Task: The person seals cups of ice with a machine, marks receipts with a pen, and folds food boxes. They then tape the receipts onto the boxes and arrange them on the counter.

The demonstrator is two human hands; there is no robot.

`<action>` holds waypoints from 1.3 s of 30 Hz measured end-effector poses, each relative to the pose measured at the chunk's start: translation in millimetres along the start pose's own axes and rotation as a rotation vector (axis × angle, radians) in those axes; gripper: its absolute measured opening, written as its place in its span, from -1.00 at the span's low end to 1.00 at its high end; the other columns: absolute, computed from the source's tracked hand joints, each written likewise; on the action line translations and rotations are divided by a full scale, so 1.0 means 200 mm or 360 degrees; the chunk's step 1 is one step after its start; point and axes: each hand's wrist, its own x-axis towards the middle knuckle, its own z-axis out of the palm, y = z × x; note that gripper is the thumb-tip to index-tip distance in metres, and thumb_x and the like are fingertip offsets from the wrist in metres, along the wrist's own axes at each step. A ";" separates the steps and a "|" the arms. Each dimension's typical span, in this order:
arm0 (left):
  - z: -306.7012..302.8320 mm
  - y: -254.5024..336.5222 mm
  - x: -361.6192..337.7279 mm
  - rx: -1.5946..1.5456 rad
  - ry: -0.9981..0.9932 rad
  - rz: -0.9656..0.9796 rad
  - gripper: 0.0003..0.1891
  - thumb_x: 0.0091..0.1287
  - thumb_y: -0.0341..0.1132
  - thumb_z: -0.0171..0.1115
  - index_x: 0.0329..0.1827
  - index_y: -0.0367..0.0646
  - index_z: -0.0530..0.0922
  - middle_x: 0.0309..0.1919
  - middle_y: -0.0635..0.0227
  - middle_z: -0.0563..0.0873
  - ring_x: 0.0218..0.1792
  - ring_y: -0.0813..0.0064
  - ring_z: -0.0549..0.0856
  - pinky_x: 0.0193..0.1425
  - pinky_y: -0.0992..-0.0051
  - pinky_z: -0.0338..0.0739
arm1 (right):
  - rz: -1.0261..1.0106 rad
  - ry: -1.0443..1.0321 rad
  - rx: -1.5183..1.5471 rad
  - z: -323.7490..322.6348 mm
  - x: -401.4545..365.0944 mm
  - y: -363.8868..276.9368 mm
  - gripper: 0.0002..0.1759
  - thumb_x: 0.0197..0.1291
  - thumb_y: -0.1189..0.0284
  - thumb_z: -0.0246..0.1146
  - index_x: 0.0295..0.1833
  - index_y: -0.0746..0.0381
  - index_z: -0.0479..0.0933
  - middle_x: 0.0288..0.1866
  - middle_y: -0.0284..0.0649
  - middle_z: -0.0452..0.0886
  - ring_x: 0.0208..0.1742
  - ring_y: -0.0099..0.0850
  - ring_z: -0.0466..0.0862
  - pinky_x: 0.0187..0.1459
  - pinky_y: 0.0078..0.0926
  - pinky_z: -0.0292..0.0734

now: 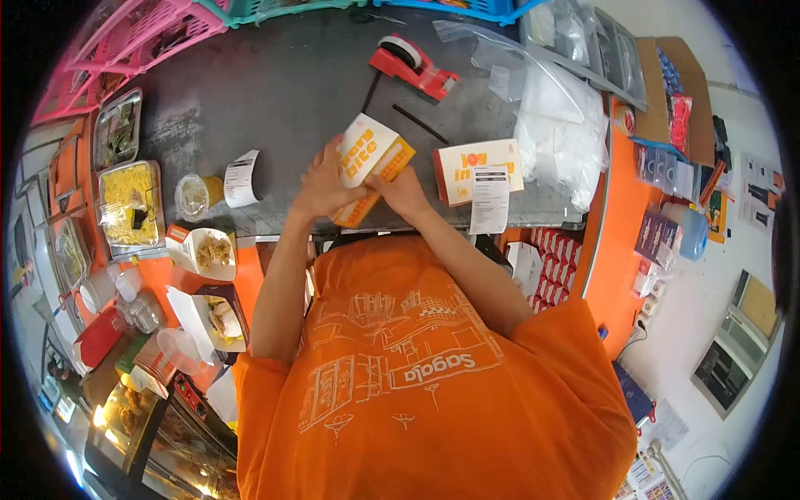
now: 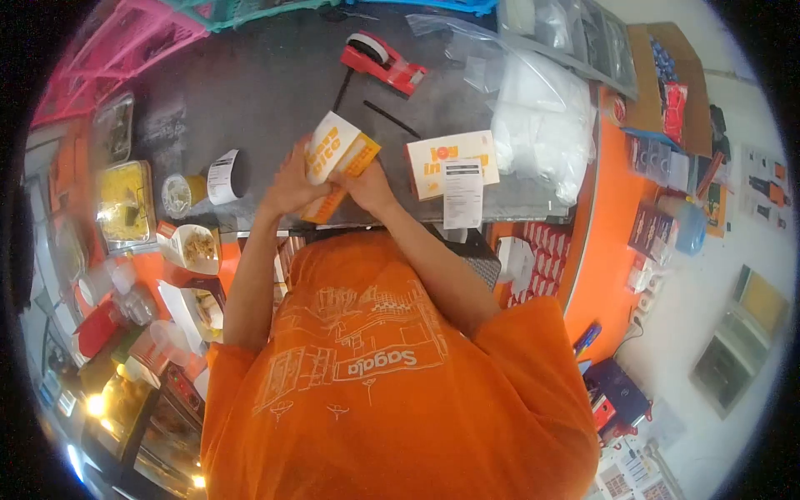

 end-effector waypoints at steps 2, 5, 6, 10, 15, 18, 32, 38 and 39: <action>-0.05 -0.05 -0.03 -0.0445 -0.0036 0.0098 0.19 -0.20 0.06 0.55 0.53 -0.03 0.06 0.19 -0.03 0.44 0.25 -0.08 0.41 0.31 -0.09 0.23 | -0.0441 -0.0044 0.0173 0.04 0.01 -0.02 -0.49 0.09 0.16 0.47 -0.06 0.36 0.56 -0.32 -0.15 0.69 -0.17 -0.36 0.71 -0.15 -0.39 0.61; -0.19 0.03 -0.15 -0.0010 0.0064 -0.0036 0.17 -0.21 0.02 0.58 0.51 -0.08 0.11 0.21 -0.07 0.42 0.26 -0.12 0.40 0.37 -0.06 0.20 | -0.0136 -0.0560 -0.1276 -0.19 0.10 -0.03 -0.69 0.09 0.32 0.35 -0.13 0.32 0.62 -0.17 -0.01 0.70 -0.01 -0.15 0.68 0.04 -0.20 0.56; -0.21 0.00 -0.18 0.0180 0.0259 0.0200 0.09 -0.14 -0.02 0.57 0.49 -0.12 0.16 0.19 -0.09 0.44 0.24 -0.12 0.42 0.37 -0.01 0.22 | -0.0084 -0.0650 -0.1928 -0.30 0.18 -0.09 -0.75 0.09 0.37 0.29 -0.16 0.30 0.64 -0.15 0.02 0.69 -0.02 -0.08 0.68 0.04 -0.14 0.56; -0.19 -0.31 -0.29 -0.0084 0.0988 -0.0192 -0.21 0.12 -0.16 0.44 0.37 -0.32 0.29 0.13 -0.19 0.48 0.21 -0.14 0.45 0.36 0.12 0.30 | -0.0728 0.0641 -0.1875 -0.44 0.47 -0.56 -0.79 0.23 0.28 0.21 -0.18 0.16 0.65 -0.38 -0.03 0.68 -0.35 -0.09 0.68 -0.24 -0.17 0.57; -0.13 -0.53 -0.16 0.0161 0.1048 -0.0897 -0.39 0.42 -0.27 0.08 0.41 -0.50 0.16 0.32 -0.39 0.30 0.29 -0.25 0.41 0.34 0.07 0.39 | 0.0512 -0.0336 -0.1286 -0.68 0.80 -0.73 -0.62 0.34 0.11 0.21 -0.07 0.22 0.63 -0.34 -0.13 0.68 -0.37 -0.25 0.69 -0.30 -0.36 0.62; -0.14 -0.64 -0.03 0.0374 0.1220 -0.0861 -0.35 0.39 -0.23 0.16 0.38 -0.49 0.15 0.31 -0.36 0.31 0.14 -0.23 0.56 0.20 0.12 0.53 | 0.0263 -0.0500 -0.0397 -0.95 0.70 -0.51 -0.69 0.35 0.38 0.22 0.05 0.39 0.56 0.02 -0.10 0.64 0.07 -0.30 0.65 0.12 -0.33 0.62; -0.24 -0.62 -0.12 -0.0024 0.1065 -0.0787 -0.66 0.15 -0.28 0.42 -0.05 -0.23 0.60 -0.22 0.03 0.74 -0.23 0.07 0.74 -0.12 0.27 0.62 | 0.0144 -0.0250 -0.0465 -0.97 0.52 -0.32 -0.70 0.32 0.43 0.25 -0.08 0.52 0.58 -0.07 -0.10 0.68 0.02 -0.32 0.68 0.12 -0.45 0.57; -0.43 -0.08 -0.33 -0.1292 0.1195 -0.0280 -0.80 0.27 -0.54 0.30 -0.06 -0.25 0.68 -0.22 0.26 0.74 -0.20 0.51 0.70 -0.11 0.50 0.56 | 0.0498 -0.0066 -0.1057 -0.95 0.55 -0.31 -0.77 0.25 0.52 0.25 -0.13 0.52 0.63 -0.20 -0.17 0.71 -0.11 -0.38 0.70 0.04 -0.51 0.61; -0.42 -0.04 -0.34 -0.1205 0.1112 -0.0189 -0.78 0.29 -0.55 0.27 -0.02 -0.24 0.69 -0.20 0.30 0.73 -0.15 0.61 0.67 -0.08 0.53 0.55 | 0.0342 0.0010 -0.1494 -0.84 0.49 -0.47 -0.78 0.22 0.51 0.25 -0.16 0.50 0.64 -0.20 -0.16 0.73 -0.11 -0.37 0.70 0.04 -0.47 0.60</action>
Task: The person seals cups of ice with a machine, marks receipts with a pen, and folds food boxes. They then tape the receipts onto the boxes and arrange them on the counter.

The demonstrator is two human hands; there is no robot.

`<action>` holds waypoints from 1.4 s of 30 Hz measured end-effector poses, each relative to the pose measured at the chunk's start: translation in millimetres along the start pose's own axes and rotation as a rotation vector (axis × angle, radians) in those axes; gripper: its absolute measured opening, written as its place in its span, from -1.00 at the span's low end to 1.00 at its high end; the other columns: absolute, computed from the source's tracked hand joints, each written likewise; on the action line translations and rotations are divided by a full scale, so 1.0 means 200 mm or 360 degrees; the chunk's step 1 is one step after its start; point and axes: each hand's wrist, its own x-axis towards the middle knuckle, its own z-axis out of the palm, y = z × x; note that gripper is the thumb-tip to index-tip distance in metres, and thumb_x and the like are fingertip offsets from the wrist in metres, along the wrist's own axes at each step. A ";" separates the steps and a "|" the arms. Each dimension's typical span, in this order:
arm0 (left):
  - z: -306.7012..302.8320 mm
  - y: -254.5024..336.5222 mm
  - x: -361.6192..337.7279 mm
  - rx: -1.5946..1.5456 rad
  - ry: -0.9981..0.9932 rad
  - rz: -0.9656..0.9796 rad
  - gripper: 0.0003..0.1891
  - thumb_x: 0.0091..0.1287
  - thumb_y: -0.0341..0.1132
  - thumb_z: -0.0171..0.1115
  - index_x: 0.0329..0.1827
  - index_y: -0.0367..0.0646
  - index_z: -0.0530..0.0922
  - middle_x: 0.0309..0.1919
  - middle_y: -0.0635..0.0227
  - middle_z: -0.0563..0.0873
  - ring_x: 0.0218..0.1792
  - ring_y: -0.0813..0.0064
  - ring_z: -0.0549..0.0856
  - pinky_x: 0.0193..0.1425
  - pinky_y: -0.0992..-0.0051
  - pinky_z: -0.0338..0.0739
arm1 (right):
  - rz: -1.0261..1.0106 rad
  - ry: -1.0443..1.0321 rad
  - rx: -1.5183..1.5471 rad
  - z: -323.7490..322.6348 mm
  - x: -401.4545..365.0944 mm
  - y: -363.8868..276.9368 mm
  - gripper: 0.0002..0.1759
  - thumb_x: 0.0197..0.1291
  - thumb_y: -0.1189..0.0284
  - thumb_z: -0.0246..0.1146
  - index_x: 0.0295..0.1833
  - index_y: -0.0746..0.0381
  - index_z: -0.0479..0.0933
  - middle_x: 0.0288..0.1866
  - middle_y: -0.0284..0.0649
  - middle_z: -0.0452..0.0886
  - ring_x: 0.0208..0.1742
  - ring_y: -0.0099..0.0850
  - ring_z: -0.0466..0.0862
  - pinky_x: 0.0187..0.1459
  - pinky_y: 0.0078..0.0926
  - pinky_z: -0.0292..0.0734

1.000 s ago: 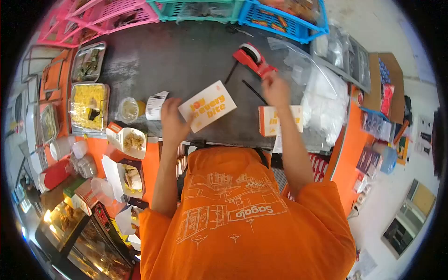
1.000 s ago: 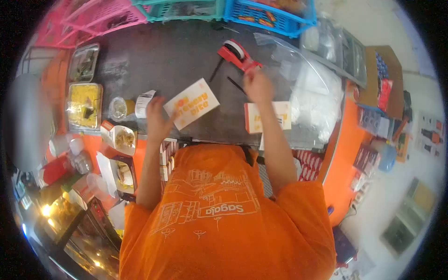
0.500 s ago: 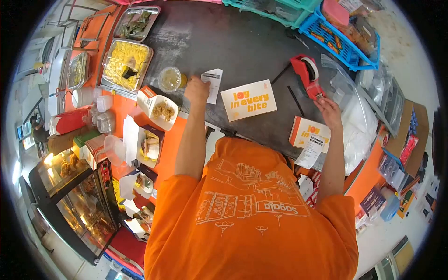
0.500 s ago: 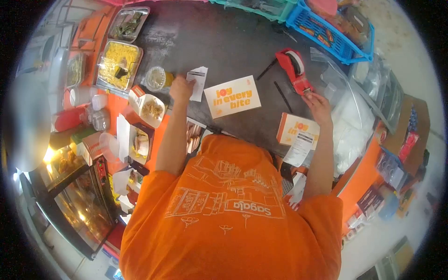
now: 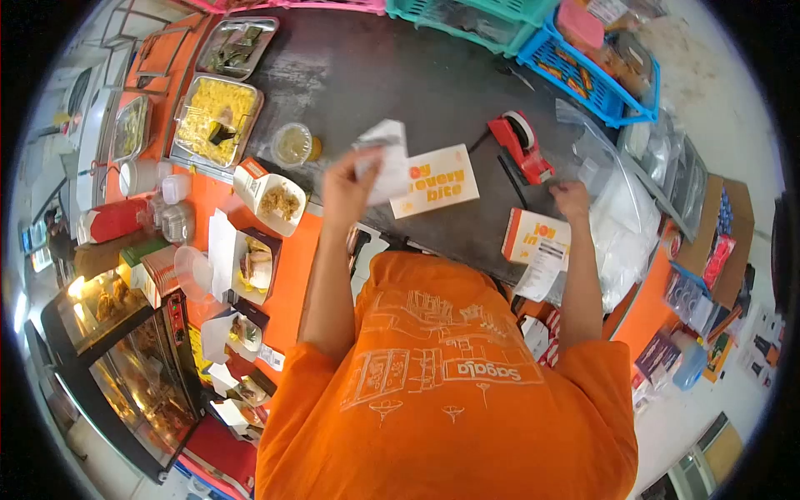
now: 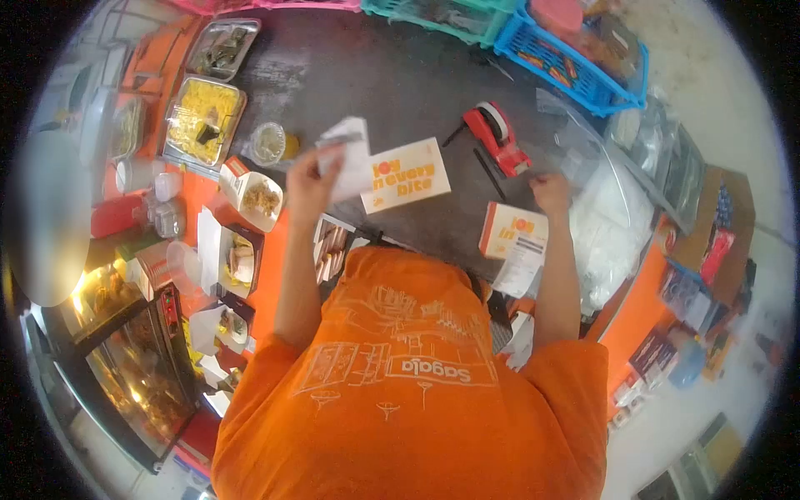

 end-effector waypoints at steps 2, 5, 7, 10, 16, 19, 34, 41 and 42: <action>0.03 0.02 -0.09 -0.0034 -0.0125 -0.0061 -0.77 0.29 -0.54 0.29 0.00 -0.22 0.69 -0.19 0.31 0.74 -0.12 0.61 0.66 -0.04 0.56 0.54 | -0.0181 0.0177 -0.0052 -0.06 -0.17 -0.18 -0.79 0.17 0.51 0.25 -0.20 0.45 0.67 -0.14 -0.13 0.74 -0.07 -0.35 0.70 0.07 -0.40 0.54; 0.13 0.10 -0.19 -0.0272 -0.0340 -0.0184 -0.75 0.27 -0.53 0.31 0.02 -0.20 0.70 -0.15 0.34 0.74 -0.10 0.60 0.65 0.00 0.57 0.52 | -0.0766 -0.0164 0.0785 -0.01 -0.48 -0.50 -0.78 0.19 0.49 0.29 -0.14 0.44 0.67 -0.12 -0.22 0.74 -0.05 -0.46 0.65 0.05 -0.53 0.47; 0.19 0.11 -0.23 -0.0462 -0.0424 -0.0270 -0.74 0.26 -0.53 0.31 0.02 -0.20 0.70 -0.14 0.35 0.75 -0.09 0.59 0.65 0.01 0.56 0.52 | -0.0896 -0.0754 0.1274 0.20 -0.62 -0.71 -0.76 0.19 0.47 0.32 -0.10 0.41 0.68 -0.09 -0.21 0.73 -0.03 -0.48 0.63 0.08 -0.54 0.45; 0.24 0.04 -0.30 -0.0239 -0.0628 -0.0056 -0.71 0.23 -0.56 0.33 0.03 -0.25 0.68 -0.09 0.31 0.75 -0.09 0.60 0.64 0.04 0.56 0.51 | -0.0753 -0.0773 0.0968 0.46 -0.55 -0.84 -0.72 0.17 0.43 0.35 -0.09 0.41 0.68 -0.17 -0.20 0.73 -0.13 -0.52 0.64 -0.01 -0.57 0.49; 0.33 -0.21 -0.45 -0.0305 -0.0445 -0.0270 -0.79 0.21 -0.51 0.35 -0.08 -0.24 0.72 -0.15 0.29 0.79 -0.12 0.53 0.68 0.04 0.50 0.54 | -0.0564 -0.0393 0.0579 0.62 -0.38 -0.81 -0.69 0.19 0.38 0.37 -0.06 0.41 0.67 -0.26 -0.25 0.72 -0.25 -0.57 0.62 -0.15 -0.61 0.50; 0.27 -0.11 -0.37 -0.0119 -0.0246 -0.0036 -0.77 0.19 -0.49 0.35 -0.08 -0.21 0.72 -0.15 0.24 0.78 -0.14 0.50 0.71 0.02 0.49 0.55 | -0.0705 -0.0591 0.0873 0.60 -0.42 -0.78 -0.68 0.21 0.39 0.37 -0.04 0.42 0.66 -0.20 -0.22 0.73 -0.19 -0.56 0.63 -0.10 -0.61 0.49; 0.66 -0.48 -0.55 -0.0139 0.0277 -0.0004 -0.83 0.08 -0.38 0.39 -0.24 -0.12 0.75 -0.41 0.17 0.73 -0.41 0.26 0.70 -0.24 0.37 0.57 | -0.1519 -0.0084 -0.0048 0.66 0.05 -0.63 -0.77 0.22 0.39 0.35 -0.05 0.23 0.69 0.09 -0.14 0.56 0.09 -0.31 0.54 0.15 -0.41 0.37; 0.60 -0.35 -0.29 -0.0132 0.0472 0.0343 -0.74 0.06 -0.44 0.34 -0.14 -0.12 0.72 -0.31 0.14 0.72 -0.27 0.26 0.69 -0.11 0.33 0.53 | -0.0775 -0.0983 0.0653 0.62 0.06 -0.67 -0.63 0.37 0.42 0.24 0.18 0.42 0.51 0.14 -0.14 0.60 0.14 -0.43 0.56 0.16 -0.49 0.43; 0.60 -0.33 -0.28 -0.0130 0.0492 0.0352 -0.74 0.06 -0.44 0.34 -0.14 -0.12 0.72 -0.31 0.14 0.72 -0.27 0.26 0.69 -0.11 0.33 0.53 | -0.0734 -0.0870 0.0626 0.63 0.07 -0.70 -0.63 0.37 0.42 0.24 0.17 0.43 0.52 0.13 -0.13 0.61 0.13 -0.45 0.57 0.17 -0.52 0.43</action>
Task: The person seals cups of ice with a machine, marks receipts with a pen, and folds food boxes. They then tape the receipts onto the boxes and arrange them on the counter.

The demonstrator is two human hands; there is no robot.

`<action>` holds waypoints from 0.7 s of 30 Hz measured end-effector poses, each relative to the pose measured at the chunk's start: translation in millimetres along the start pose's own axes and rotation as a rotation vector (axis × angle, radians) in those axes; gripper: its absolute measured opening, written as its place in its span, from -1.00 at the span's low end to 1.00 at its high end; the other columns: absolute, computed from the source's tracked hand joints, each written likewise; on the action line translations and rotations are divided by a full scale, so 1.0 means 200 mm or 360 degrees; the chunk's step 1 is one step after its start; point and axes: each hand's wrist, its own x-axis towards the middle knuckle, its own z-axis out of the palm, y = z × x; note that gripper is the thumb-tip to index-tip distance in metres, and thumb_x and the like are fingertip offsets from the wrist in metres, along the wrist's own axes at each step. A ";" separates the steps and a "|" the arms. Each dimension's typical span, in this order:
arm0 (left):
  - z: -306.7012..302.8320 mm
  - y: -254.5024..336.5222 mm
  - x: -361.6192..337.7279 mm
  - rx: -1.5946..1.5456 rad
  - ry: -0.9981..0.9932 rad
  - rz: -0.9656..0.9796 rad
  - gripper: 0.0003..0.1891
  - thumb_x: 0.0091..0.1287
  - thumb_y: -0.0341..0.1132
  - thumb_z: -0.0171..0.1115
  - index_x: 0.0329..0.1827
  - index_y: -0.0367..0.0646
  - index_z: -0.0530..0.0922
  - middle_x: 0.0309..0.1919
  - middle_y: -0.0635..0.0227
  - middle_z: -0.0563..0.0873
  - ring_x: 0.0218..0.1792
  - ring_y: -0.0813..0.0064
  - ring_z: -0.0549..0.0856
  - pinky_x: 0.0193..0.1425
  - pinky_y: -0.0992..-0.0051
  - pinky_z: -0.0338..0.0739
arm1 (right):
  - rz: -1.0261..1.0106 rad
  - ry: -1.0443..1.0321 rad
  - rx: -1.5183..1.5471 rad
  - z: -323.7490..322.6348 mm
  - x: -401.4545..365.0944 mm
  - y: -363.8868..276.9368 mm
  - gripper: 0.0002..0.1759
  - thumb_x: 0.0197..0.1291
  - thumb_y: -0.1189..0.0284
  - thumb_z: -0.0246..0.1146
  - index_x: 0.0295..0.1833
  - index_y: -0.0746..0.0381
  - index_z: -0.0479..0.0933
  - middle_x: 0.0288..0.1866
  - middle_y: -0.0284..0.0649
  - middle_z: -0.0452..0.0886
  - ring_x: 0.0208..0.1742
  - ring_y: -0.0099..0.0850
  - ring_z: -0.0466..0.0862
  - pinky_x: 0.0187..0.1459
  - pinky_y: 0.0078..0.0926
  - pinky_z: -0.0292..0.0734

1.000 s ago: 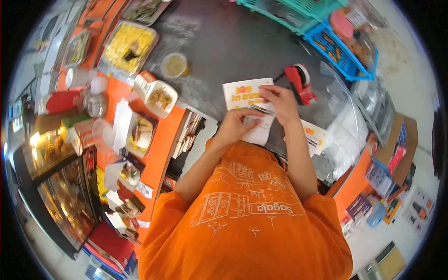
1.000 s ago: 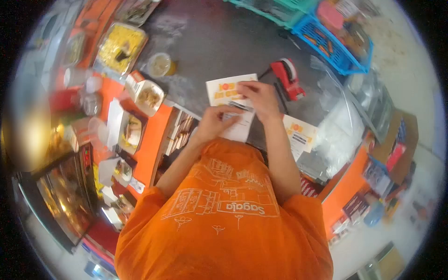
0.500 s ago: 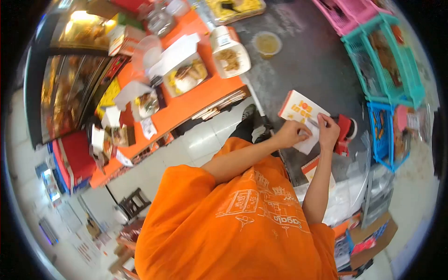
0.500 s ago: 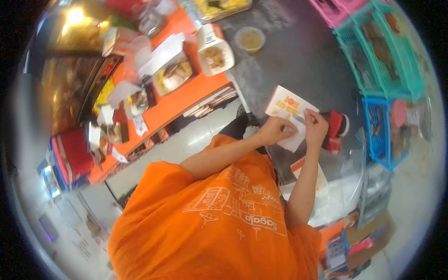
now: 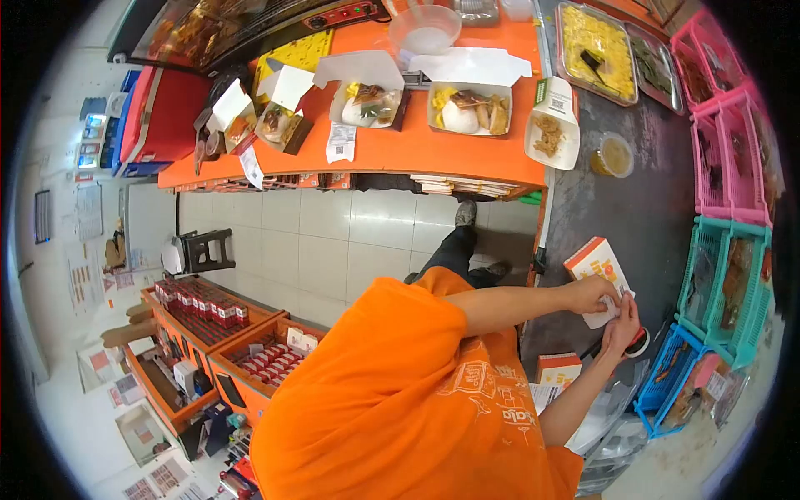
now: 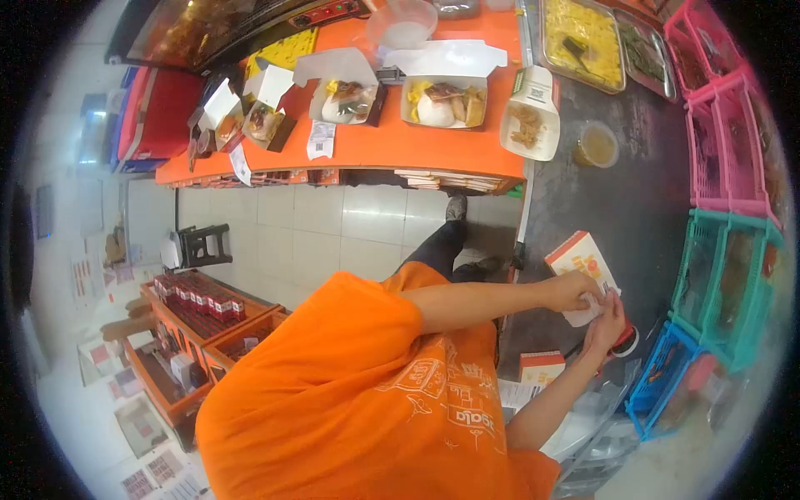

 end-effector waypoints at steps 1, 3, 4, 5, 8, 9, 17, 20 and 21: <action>0.00 0.02 0.01 -0.0079 -0.0039 -0.0065 -0.76 0.06 -0.44 0.34 -0.17 -0.13 0.72 -0.33 0.15 0.71 -0.29 0.26 0.68 -0.13 0.32 0.53 | 0.0029 0.0107 -0.0039 0.02 0.03 -0.01 -0.64 0.37 0.42 0.24 0.16 0.43 0.52 0.11 -0.11 0.61 0.13 -0.46 0.57 0.18 -0.55 0.43; -0.01 0.04 0.01 -0.0149 -0.0061 -0.0129 -0.77 0.06 -0.44 0.33 -0.19 -0.13 0.72 -0.36 0.15 0.71 -0.32 0.25 0.67 -0.16 0.32 0.53 | -0.0077 0.0145 0.0013 0.04 0.04 -0.02 -0.64 0.36 0.41 0.25 0.15 0.43 0.53 0.08 -0.13 0.64 0.08 -0.45 0.60 0.16 -0.55 0.46; -0.01 0.04 0.01 -0.0134 -0.0048 -0.0139 -0.79 0.06 -0.44 0.34 -0.21 -0.13 0.72 -0.38 0.15 0.71 -0.34 0.25 0.66 -0.17 0.32 0.52 | -0.0063 0.0156 -0.0043 0.04 0.05 -0.03 -0.64 0.36 0.41 0.26 0.15 0.43 0.53 0.07 -0.13 0.64 0.06 -0.45 0.61 0.14 -0.54 0.48; -0.01 0.04 0.00 -0.0121 -0.0039 -0.0144 -0.80 0.06 -0.43 0.34 -0.23 -0.13 0.73 -0.40 0.16 0.70 -0.36 0.25 0.66 -0.19 0.31 0.52 | -0.0053 0.0173 -0.0099 0.04 0.05 -0.03 -0.64 0.35 0.41 0.26 0.14 0.43 0.54 0.07 -0.13 0.64 0.03 -0.45 0.63 0.12 -0.54 0.50; -0.04 0.07 -0.05 -0.0124 -0.0157 -0.0306 -0.81 -0.02 -0.49 0.36 -0.30 -0.14 0.74 -0.35 0.14 0.73 -0.17 0.17 0.70 -0.04 0.28 0.54 | -0.0145 0.0187 -0.0245 0.03 0.11 0.02 -0.66 0.32 0.42 0.29 0.11 0.42 0.57 0.02 -0.13 0.67 -0.03 -0.45 0.65 0.05 -0.53 0.53; -0.03 0.05 -0.06 -0.0109 -0.0151 -0.0303 -0.81 -0.02 -0.49 0.36 -0.30 -0.14 0.74 -0.35 0.14 0.73 -0.17 0.17 0.70 -0.04 0.28 0.54 | -0.0214 0.0196 -0.0353 0.03 0.12 0.03 -0.68 0.31 0.43 0.29 0.09 0.41 0.57 -0.02 -0.13 0.68 -0.07 -0.45 0.65 0.01 -0.54 0.54; 0.01 0.03 -0.06 -0.0087 -0.0123 -0.0229 -0.63 -0.06 -0.49 0.38 -0.09 -0.18 0.69 -0.15 0.11 0.71 -0.05 0.14 0.68 0.13 0.29 0.52 | -0.0226 0.0170 -0.0166 0.00 0.15 0.04 -0.67 0.31 0.44 0.30 0.08 0.43 0.57 -0.01 -0.11 0.68 -0.06 -0.44 0.66 0.03 -0.55 0.54; 0.03 0.01 -0.08 -0.0143 -0.0063 -0.0174 -0.58 -0.03 -0.51 0.34 -0.01 -0.22 0.65 -0.08 0.11 0.69 0.04 0.11 0.63 0.23 0.27 0.48 | -0.0271 0.0112 -0.0545 0.00 0.12 0.00 -0.64 0.35 0.39 0.24 0.12 0.43 0.57 0.03 -0.12 0.68 0.03 -0.43 0.64 0.13 -0.52 0.49; -0.01 0.03 -0.08 -0.0151 -0.0162 -0.0153 -0.48 0.00 -0.53 0.29 0.14 -0.20 0.57 0.07 0.08 0.62 0.17 0.08 0.55 0.33 0.24 0.39 | -0.0312 0.0108 -0.0499 -0.01 0.12 0.01 -0.69 0.28 0.47 0.28 0.08 0.41 0.59 0.01 -0.09 0.69 -0.02 -0.40 0.66 0.08 -0.51 0.52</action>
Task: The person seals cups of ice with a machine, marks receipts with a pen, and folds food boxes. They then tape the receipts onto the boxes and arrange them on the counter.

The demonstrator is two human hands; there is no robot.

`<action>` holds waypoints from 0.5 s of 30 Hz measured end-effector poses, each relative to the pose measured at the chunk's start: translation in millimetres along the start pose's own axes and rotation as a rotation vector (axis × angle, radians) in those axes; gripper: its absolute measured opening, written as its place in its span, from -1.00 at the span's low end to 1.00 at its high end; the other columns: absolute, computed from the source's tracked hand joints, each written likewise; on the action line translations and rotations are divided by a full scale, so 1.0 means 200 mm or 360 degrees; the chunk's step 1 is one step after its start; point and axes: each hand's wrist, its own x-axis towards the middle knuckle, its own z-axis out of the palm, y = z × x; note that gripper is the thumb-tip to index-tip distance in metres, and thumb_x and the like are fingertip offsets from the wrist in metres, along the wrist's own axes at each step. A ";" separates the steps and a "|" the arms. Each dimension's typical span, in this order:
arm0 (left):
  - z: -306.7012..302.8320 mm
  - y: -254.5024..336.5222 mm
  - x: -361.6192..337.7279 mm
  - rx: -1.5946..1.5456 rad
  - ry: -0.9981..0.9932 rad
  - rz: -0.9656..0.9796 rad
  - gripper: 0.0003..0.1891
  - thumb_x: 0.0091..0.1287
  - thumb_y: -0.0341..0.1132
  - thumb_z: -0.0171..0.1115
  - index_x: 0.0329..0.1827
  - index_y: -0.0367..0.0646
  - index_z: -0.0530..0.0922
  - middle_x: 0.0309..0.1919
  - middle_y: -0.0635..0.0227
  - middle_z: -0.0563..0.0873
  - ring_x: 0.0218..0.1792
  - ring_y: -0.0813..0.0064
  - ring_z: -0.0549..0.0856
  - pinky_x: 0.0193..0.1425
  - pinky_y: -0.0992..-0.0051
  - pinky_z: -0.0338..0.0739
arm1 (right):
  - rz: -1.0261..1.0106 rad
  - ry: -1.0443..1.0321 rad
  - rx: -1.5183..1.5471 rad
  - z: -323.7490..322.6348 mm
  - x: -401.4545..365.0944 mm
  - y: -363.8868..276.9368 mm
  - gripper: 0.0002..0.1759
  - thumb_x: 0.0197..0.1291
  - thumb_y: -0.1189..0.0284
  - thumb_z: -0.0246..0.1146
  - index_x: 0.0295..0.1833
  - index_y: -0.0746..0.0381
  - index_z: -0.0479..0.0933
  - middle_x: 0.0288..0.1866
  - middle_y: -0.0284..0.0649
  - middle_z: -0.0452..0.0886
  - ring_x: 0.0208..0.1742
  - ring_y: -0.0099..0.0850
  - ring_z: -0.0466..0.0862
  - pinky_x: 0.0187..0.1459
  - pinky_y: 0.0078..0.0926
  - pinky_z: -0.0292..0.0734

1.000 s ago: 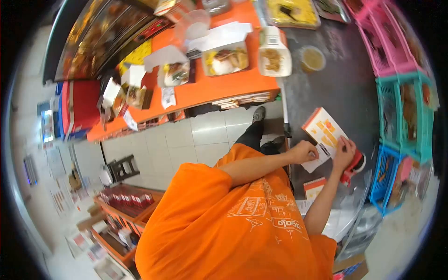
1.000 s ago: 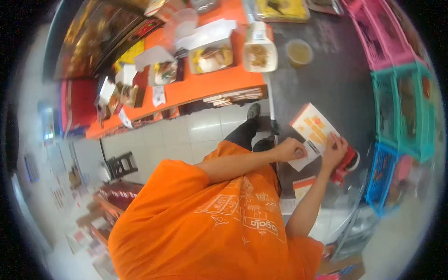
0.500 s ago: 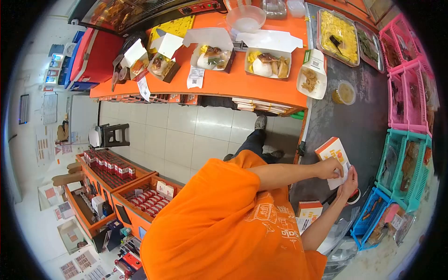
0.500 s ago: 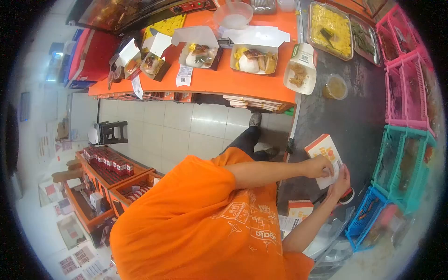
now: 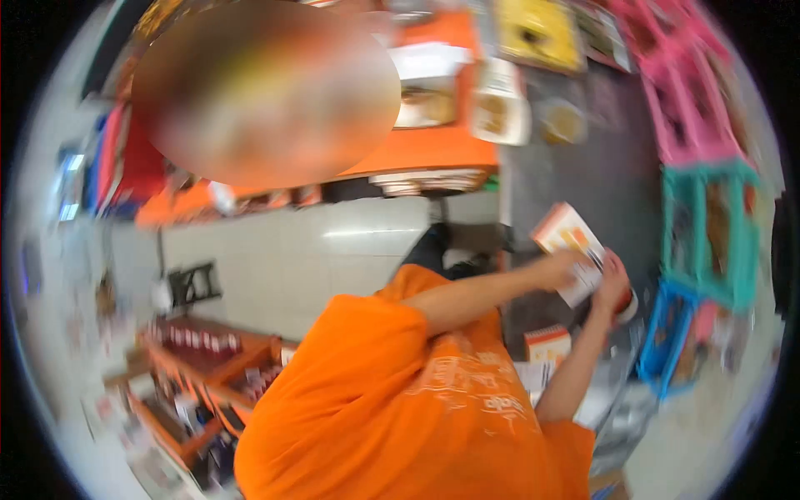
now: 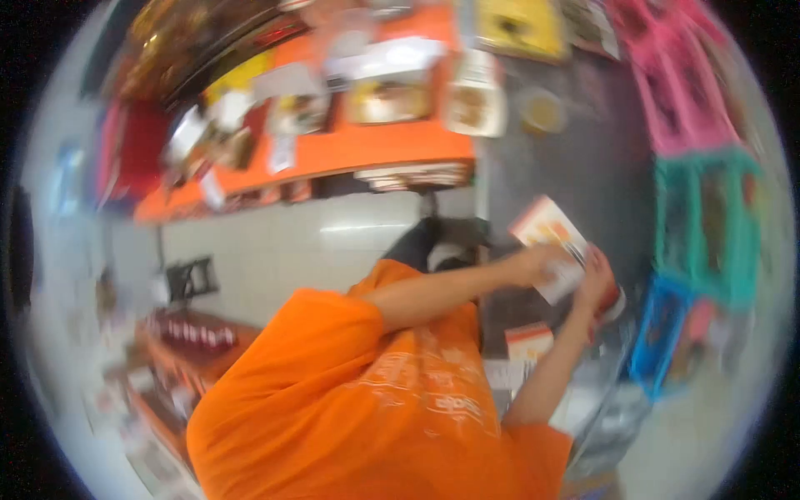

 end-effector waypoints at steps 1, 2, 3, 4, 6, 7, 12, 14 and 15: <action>0.05 -0.13 0.01 0.0133 -0.0017 0.0171 -0.38 0.02 -0.54 0.26 0.27 -0.20 0.46 0.17 0.05 0.55 0.26 0.07 0.47 0.42 0.24 0.30 | 0.0021 0.0071 -0.0450 0.00 -0.01 -0.06 -0.70 0.27 0.42 0.29 0.04 0.39 0.63 -0.02 -0.11 0.70 -0.03 -0.44 0.66 0.05 -0.52 0.52; 0.06 -0.13 0.01 0.0304 -0.0063 -0.0074 -0.27 0.01 -0.56 0.24 0.38 -0.16 0.34 0.27 0.02 0.47 0.35 0.05 0.39 0.48 0.23 0.23 | 0.0132 0.0044 -0.0145 0.00 -0.01 -0.03 -0.67 0.27 0.36 0.29 0.04 0.36 0.64 -0.05 -0.13 0.72 -0.06 -0.48 0.67 0.01 -0.54 0.52; 0.03 -0.01 0.02 0.0322 0.0000 -0.0089 -0.25 0.02 -0.59 0.22 0.40 -0.17 0.31 0.28 0.01 0.48 0.35 0.04 0.40 0.47 0.22 0.24 | 0.0020 0.0086 -0.0364 0.00 -0.04 -0.09 -0.65 0.27 0.33 0.30 0.03 0.37 0.64 -0.12 -0.16 0.75 -0.11 -0.51 0.68 -0.06 -0.56 0.53; 0.02 -0.02 0.05 0.0303 -0.0052 0.0002 -0.24 0.03 -0.60 0.23 0.41 -0.16 0.29 0.26 -0.05 0.49 0.32 -0.01 0.44 0.43 0.21 0.30 | 0.0011 0.0116 -0.0323 0.02 -0.06 -0.16 -0.66 0.27 0.32 0.30 -0.01 0.37 0.66 -0.20 -0.18 0.76 -0.17 -0.53 0.69 -0.11 -0.57 0.54; 0.00 0.09 0.09 0.0512 -0.0185 -0.0202 -0.24 0.04 -0.56 0.27 0.41 -0.09 0.30 0.04 -0.15 0.61 0.10 -0.12 0.59 0.22 0.12 0.48 | 0.0031 0.0160 -0.0405 0.01 -0.06 -0.22 -0.69 0.28 0.31 0.30 -0.10 0.36 0.69 -0.29 -0.19 0.76 -0.26 -0.56 0.65 -0.18 -0.54 0.52; -0.01 0.12 0.09 0.0588 -0.0266 -0.0285 -0.25 0.10 -0.48 0.29 0.44 -0.06 0.27 -0.04 -0.14 0.66 0.02 -0.12 0.63 0.16 0.15 0.52 | 0.0008 0.0086 -0.0216 0.00 -0.06 -0.18 -0.71 0.28 0.31 0.29 -0.11 0.35 0.69 -0.29 -0.19 0.74 -0.28 -0.55 0.62 -0.19 -0.52 0.50; 0.01 0.11 0.08 0.0719 -0.0302 -0.0311 -0.28 0.15 -0.36 0.29 0.44 0.00 0.28 -0.30 -0.09 0.71 -0.26 -0.14 0.70 -0.11 0.11 0.61 | -0.0069 0.0034 -0.0295 -0.04 -0.06 -0.10 -0.77 0.23 0.33 0.33 -0.14 0.25 0.73 -0.17 -0.16 0.66 -0.20 -0.42 0.60 -0.16 -0.50 0.46; 0.02 0.16 0.10 0.1261 -0.0398 -0.0446 -0.24 0.16 -0.25 0.33 0.47 0.05 0.25 -0.41 -0.01 0.71 -0.37 0.02 0.73 -0.28 0.14 0.63 | -0.0571 0.0317 -0.0673 -0.02 -0.04 0.00 -0.78 0.16 0.30 0.38 -0.22 0.23 0.74 -0.04 -0.17 0.62 -0.11 -0.40 0.61 -0.15 -0.45 0.48; 0.03 0.16 0.10 0.1264 -0.0400 -0.0448 -0.24 0.16 -0.25 0.33 0.47 0.05 0.25 -0.41 -0.01 0.71 -0.37 0.02 0.73 -0.28 0.14 0.63 | -0.0569 0.0317 -0.0670 -0.01 -0.03 0.04 -0.78 0.16 0.30 0.38 -0.22 0.23 0.74 -0.04 -0.17 0.62 -0.11 -0.40 0.61 -0.15 -0.45 0.48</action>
